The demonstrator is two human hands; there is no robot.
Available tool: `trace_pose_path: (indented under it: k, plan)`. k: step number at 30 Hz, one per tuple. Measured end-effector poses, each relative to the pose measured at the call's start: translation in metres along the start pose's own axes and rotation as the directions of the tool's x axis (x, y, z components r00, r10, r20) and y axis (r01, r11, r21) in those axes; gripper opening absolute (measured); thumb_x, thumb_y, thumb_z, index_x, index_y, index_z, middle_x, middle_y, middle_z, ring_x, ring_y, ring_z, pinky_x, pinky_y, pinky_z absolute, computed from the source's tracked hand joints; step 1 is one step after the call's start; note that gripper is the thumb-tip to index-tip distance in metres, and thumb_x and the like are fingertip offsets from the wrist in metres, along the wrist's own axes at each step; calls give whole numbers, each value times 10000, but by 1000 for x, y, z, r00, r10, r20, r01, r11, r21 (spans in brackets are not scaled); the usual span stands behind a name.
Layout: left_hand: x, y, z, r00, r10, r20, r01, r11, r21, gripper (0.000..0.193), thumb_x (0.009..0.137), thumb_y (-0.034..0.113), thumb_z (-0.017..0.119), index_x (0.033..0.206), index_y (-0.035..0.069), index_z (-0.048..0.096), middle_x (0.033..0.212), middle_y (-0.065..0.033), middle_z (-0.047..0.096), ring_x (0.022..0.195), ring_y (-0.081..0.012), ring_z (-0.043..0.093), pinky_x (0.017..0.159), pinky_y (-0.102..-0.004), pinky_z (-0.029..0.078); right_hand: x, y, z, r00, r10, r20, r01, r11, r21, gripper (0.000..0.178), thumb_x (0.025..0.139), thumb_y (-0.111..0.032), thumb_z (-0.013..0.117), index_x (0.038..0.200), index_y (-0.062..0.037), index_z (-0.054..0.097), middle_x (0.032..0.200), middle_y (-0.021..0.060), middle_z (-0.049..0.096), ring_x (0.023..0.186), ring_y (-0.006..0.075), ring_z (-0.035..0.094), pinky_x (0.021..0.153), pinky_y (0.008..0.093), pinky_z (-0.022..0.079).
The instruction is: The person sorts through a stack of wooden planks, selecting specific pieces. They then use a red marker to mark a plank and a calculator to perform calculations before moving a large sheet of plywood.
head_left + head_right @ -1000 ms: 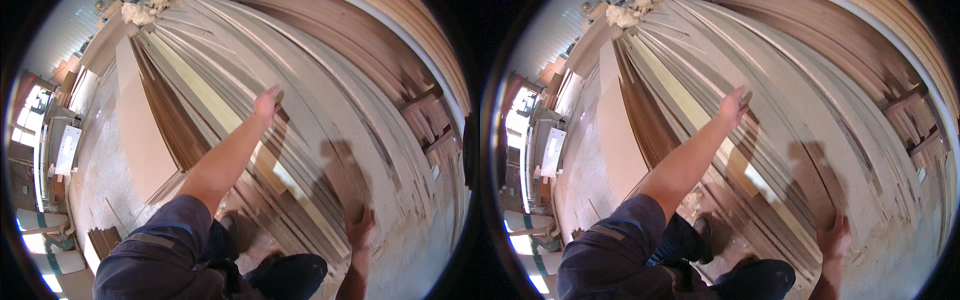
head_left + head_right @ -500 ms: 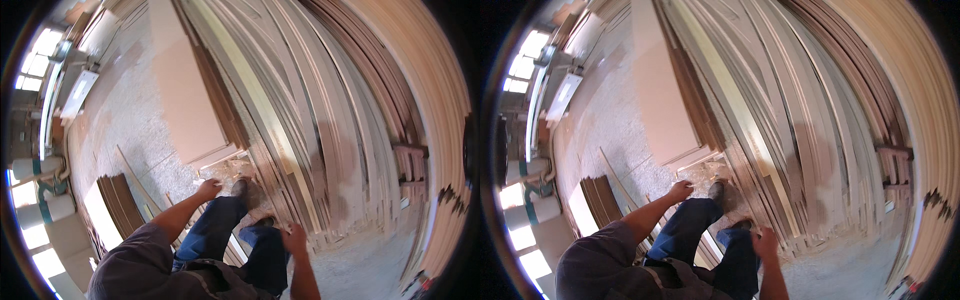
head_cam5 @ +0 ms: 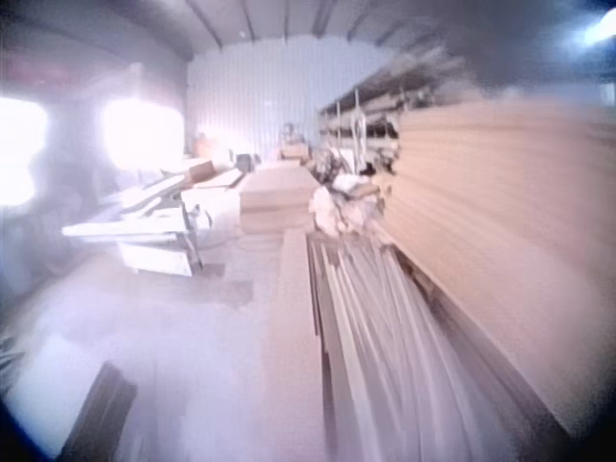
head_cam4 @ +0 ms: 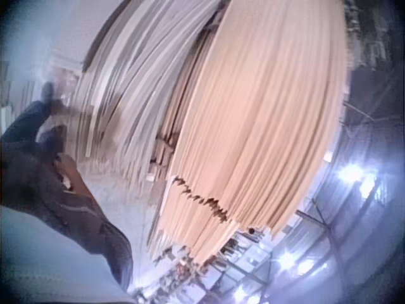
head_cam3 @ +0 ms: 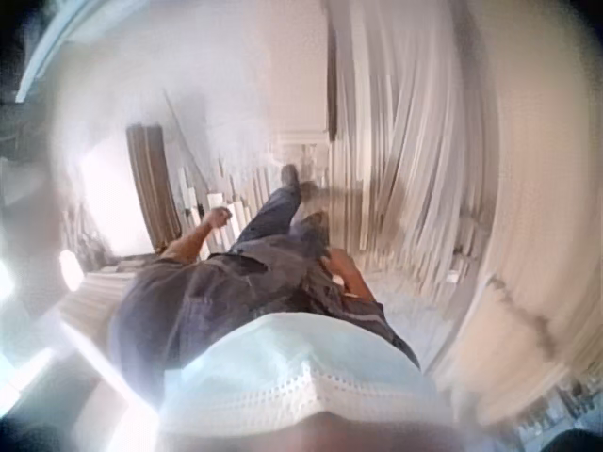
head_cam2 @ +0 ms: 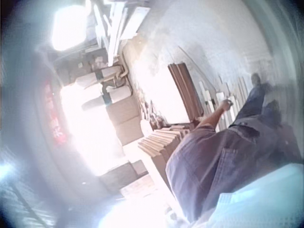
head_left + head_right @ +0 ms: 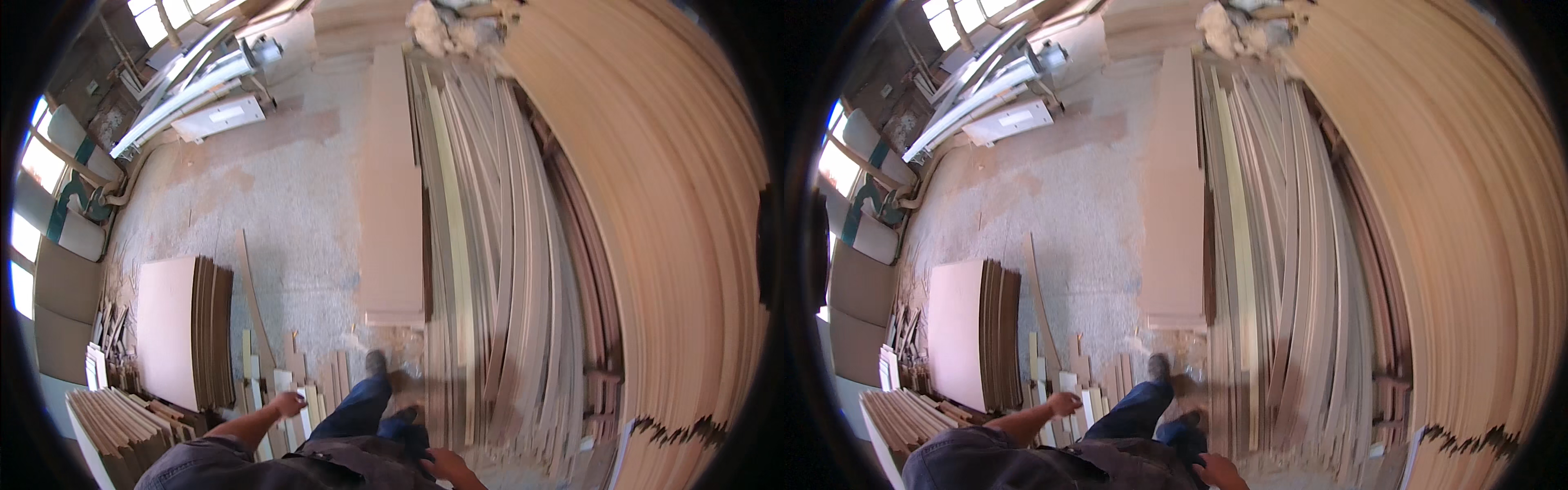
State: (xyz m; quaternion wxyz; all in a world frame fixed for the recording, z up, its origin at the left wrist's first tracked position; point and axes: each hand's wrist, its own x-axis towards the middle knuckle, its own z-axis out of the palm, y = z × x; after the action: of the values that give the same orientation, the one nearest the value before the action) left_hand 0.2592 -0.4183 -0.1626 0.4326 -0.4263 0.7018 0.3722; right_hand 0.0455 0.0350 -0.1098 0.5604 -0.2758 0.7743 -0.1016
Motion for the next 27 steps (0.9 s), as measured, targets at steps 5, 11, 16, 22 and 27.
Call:
trace_pose_path:
  k: [5, 11, 16, 22, 27]
  plan:
    - [-4, 2, -26, 980, 169, -103, -185, 966, -178, 516, 885, 481, 591, 1169, 68, 712, 1119, -144, 731, 1048, -286, 697, 942, -366, 530, 5, -41, -87, 991, 131, -30, -132, 990, -48, 551, 902, -465, 604, 1266, -53, 632, 1155, 213, 681, 1075, 384, 648, 922, 450, 513]
    - [32, -21, -108, 967, 165, -196, -211, 948, -239, 451, 901, 427, 653, 1158, 62, 718, 1111, -154, 731, 1058, -286, 693, 940, -360, 526, 35, -97, -167, 975, 177, -138, -177, 984, 8, 588, 913, -482, 607, 1287, -27, 623, 1202, 199, 676, 1110, 361, 639, 956, 405, 501]
    - [-128, 55, -320, 729, 664, -166, -519, 378, -767, 633, 1047, 450, 479, 1489, 4, 400, 1456, -131, 501, 1328, -204, 466, 1118, -366, 353, 57, -239, -260, 957, 288, 42, -281, 951, -128, 435, 967, -375, 564, 1242, -53, 667, 1199, 161, 694, 1092, 331, 657, 929, 407, 513]
    - [-215, 62, -417, 395, 913, -106, -674, 209, -708, 594, 1062, 428, 423, 1502, 33, 372, 1486, -148, 438, 1384, -273, 396, 1159, -412, 262, 139, -322, -292, 988, -16, -151, 10, 999, -37, 353, 966, -268, 593, 1233, -52, 671, 1148, 161, 708, 1054, 313, 682, 894, 405, 528]
    - [-197, 64, -483, 384, 909, -161, -806, 244, -540, 582, 1018, 438, 486, 1420, 18, 457, 1437, -166, 448, 1392, -307, 376, 1163, -451, 253, 194, -396, -336, 913, -394, -104, 396, 918, 2, 400, 899, -349, 694, 1182, -67, 686, 1020, 186, 716, 995, 348, 695, 851, 393, 534]
